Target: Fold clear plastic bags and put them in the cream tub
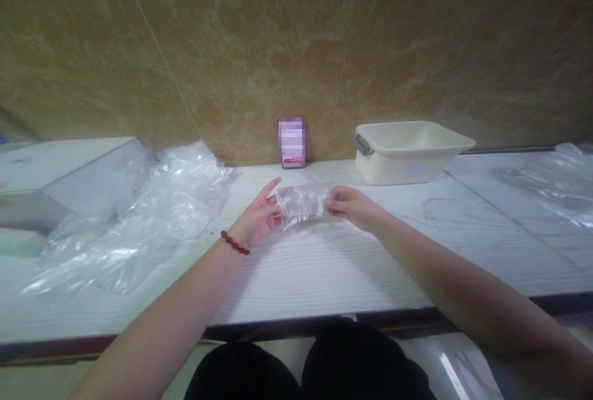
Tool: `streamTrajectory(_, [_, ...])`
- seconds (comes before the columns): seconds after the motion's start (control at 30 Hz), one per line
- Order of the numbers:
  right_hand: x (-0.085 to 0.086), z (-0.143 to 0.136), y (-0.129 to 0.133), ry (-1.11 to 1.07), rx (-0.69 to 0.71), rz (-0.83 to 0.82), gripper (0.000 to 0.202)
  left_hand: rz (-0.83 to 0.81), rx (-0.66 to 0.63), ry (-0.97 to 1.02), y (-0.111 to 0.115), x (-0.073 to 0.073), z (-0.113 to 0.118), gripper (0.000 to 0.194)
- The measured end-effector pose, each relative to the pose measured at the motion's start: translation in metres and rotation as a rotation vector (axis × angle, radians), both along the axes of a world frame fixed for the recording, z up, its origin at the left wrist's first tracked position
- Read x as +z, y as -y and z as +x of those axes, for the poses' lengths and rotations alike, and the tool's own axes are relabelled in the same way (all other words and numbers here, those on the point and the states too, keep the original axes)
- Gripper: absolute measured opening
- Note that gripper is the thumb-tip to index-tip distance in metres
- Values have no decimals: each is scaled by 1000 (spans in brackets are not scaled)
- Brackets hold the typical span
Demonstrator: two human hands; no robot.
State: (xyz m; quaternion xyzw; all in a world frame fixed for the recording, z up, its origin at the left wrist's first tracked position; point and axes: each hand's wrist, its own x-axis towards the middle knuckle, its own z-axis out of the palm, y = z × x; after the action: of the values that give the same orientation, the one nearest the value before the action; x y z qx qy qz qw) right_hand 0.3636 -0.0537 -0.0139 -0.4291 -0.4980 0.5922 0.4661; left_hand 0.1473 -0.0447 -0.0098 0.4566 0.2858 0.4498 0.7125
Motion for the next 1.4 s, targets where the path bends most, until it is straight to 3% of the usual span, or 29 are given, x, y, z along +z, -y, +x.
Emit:
streamTrajectory(0.3, [2, -1, 2, -31, 8, -17, 29, -61, 89, -67, -4, -4, 4, 38])
streamTrajectory(0.5, [1, -1, 1, 25, 2, -8, 27, -42, 71, -48, -5, -4, 3, 18])
streamTrajectory(0.83, [0, 0, 0, 63, -77, -37, 35, -34, 23, -49, -7, -7, 0, 13])
streamTrajectory(1.07, [-4, 2, -3, 154, -89, 21, 57, -55, 12, -36, -7, -7, 1, 12])
streamTrajectory(1.4, [-2, 3, -3, 141, -30, 146, 48, -116, 53, -87, -3, 2, 3, 17])
